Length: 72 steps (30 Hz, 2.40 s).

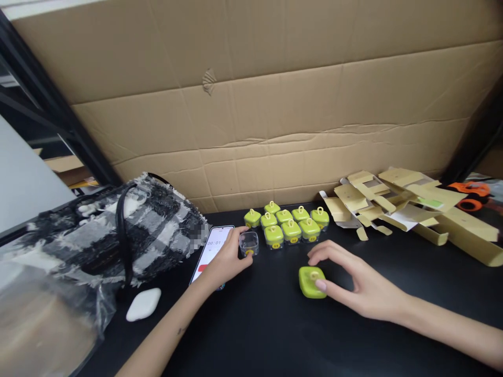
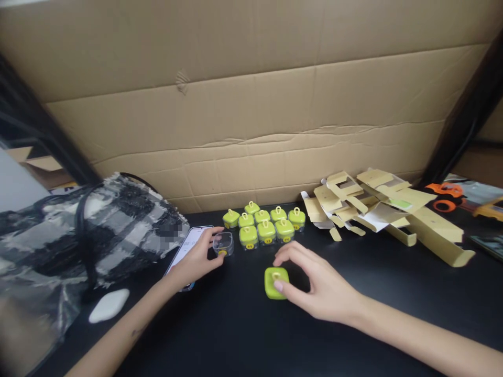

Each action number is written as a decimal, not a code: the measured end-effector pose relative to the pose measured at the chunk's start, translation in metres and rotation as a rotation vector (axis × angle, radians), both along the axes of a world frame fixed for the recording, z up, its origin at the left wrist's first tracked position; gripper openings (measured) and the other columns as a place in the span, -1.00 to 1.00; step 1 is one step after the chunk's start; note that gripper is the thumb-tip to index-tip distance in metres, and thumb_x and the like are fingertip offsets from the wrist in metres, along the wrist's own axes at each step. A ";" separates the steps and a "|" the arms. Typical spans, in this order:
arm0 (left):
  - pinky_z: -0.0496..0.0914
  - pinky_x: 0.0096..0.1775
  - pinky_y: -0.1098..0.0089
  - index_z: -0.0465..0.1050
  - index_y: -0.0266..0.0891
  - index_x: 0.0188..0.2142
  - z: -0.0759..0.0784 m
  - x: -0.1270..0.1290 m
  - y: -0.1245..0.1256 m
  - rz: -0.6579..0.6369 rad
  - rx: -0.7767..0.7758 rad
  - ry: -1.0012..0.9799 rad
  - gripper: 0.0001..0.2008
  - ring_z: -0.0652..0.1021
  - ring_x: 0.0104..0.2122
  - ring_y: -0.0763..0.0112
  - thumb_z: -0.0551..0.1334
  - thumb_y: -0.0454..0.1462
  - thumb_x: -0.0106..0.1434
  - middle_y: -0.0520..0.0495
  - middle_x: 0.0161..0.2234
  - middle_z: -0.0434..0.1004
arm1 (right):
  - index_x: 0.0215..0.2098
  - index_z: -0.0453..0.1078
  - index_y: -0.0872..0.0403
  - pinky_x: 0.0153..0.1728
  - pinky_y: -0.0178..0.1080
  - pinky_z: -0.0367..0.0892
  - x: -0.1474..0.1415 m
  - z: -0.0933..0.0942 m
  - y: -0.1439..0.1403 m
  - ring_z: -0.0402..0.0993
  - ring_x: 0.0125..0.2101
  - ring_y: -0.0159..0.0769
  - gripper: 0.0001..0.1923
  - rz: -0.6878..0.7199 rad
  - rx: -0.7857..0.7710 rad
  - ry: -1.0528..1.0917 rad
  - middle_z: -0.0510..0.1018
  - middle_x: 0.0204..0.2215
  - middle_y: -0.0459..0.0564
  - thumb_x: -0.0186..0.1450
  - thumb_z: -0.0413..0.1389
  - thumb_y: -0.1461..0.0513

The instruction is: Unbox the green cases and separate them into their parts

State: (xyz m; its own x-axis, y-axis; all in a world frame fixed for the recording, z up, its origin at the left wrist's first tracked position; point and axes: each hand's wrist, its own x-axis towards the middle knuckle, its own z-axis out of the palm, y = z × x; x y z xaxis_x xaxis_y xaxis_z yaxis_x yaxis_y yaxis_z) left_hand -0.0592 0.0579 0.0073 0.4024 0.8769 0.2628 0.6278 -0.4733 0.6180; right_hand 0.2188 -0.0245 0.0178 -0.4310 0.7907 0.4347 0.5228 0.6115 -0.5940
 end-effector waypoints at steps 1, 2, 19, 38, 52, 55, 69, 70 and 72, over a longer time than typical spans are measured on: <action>0.29 0.07 0.11 0.08 -0.21 0.07 -0.001 0.000 0.000 0.008 0.018 -0.004 -0.47 0.39 0.05 0.17 0.16 -0.35 0.10 -0.18 0.02 0.27 | -0.18 0.27 0.03 -0.11 -0.14 0.31 -0.001 0.005 0.004 0.37 -0.13 -0.22 -0.87 -0.016 0.044 -0.028 0.43 -0.18 0.03 0.30 0.06 0.18; 0.29 0.07 0.09 0.06 -0.21 0.09 -0.002 0.001 0.000 0.014 0.038 -0.008 -0.46 0.37 0.07 0.15 0.15 -0.35 0.10 -0.20 0.05 0.24 | -0.18 0.28 0.03 -0.12 -0.13 0.31 -0.002 0.010 0.010 0.38 -0.14 -0.21 -0.86 -0.030 0.088 -0.057 0.44 -0.19 0.04 0.30 0.06 0.18; 0.11 0.14 -0.08 0.01 -0.21 0.09 0.002 0.018 -0.016 0.080 0.354 -0.045 -0.41 0.22 0.14 0.02 0.25 -0.26 0.13 -0.27 0.07 0.17 | -0.29 0.44 0.06 -0.21 -0.11 0.26 -0.050 0.022 0.085 0.38 -0.24 -0.17 -0.84 -0.056 0.288 -0.301 0.50 -0.31 0.01 0.33 0.05 0.18; 0.32 0.02 0.11 0.31 -0.26 -0.04 0.025 0.023 -0.047 -0.212 0.092 0.256 -0.55 0.39 -0.03 0.11 0.28 -0.33 0.03 -0.18 -0.09 0.40 | -0.30 0.36 0.06 -0.25 -0.20 0.33 0.005 0.048 0.040 0.45 -0.30 -0.26 -0.82 -0.007 0.092 -0.126 0.52 -0.34 -0.01 0.34 0.00 0.15; 0.18 0.14 0.00 0.26 -0.21 0.09 0.017 -0.005 -0.010 -0.180 0.124 0.256 -0.52 0.29 0.14 0.07 0.19 -0.31 0.15 -0.22 0.08 0.35 | -0.26 0.42 0.04 -0.27 -0.20 0.35 0.015 0.058 0.063 0.50 -0.31 -0.24 -0.82 -0.029 0.128 -0.425 0.57 -0.31 -0.02 0.32 0.01 0.16; 0.19 0.14 -0.01 0.29 -0.19 0.06 0.019 -0.007 -0.002 -0.165 0.130 0.260 -0.52 0.31 0.11 0.07 0.21 -0.32 0.11 -0.21 0.05 0.36 | -0.22 0.44 0.06 -0.20 -0.13 0.30 -0.010 0.058 0.089 0.48 -0.25 -0.18 -0.84 -0.055 0.246 -0.522 0.55 -0.26 0.01 0.30 0.04 0.22; 0.16 0.16 0.01 0.30 -0.17 0.05 0.020 -0.009 0.007 -0.157 0.121 0.273 -0.51 0.29 0.15 0.07 0.22 -0.32 0.09 -0.20 0.08 0.36 | 0.00 0.31 0.10 -0.17 -0.07 0.40 -0.108 0.065 0.161 0.44 -0.15 -0.23 -0.70 -0.205 0.138 -0.467 0.43 -0.05 0.05 0.34 0.06 0.16; 0.15 0.16 0.01 0.30 -0.16 0.05 0.020 -0.008 0.010 -0.159 0.119 0.272 -0.51 0.29 0.16 0.08 0.22 -0.32 0.09 -0.20 0.09 0.36 | -0.02 0.33 0.11 -0.18 -0.08 0.40 -0.103 0.070 0.159 0.45 -0.17 -0.24 -0.72 -0.223 0.142 -0.426 0.45 -0.08 0.05 0.35 0.05 0.15; 0.16 0.15 0.01 0.30 -0.15 0.05 0.020 -0.007 0.018 -0.161 0.119 0.265 -0.51 0.30 0.15 0.09 0.23 -0.33 0.09 -0.18 0.09 0.36 | -0.09 0.36 0.13 -0.20 -0.14 0.38 -0.089 0.080 0.151 0.47 -0.20 -0.23 -0.74 -0.254 0.167 -0.333 0.51 -0.16 0.04 0.37 0.00 0.14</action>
State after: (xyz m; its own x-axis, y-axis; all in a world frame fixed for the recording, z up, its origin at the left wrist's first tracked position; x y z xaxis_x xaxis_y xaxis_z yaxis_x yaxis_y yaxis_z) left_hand -0.0662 0.0763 0.0277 0.6017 0.7658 0.2270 0.6706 -0.6388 0.3772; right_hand 0.1299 0.1262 0.0981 -0.3700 0.8202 0.4363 0.8147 0.5121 -0.2719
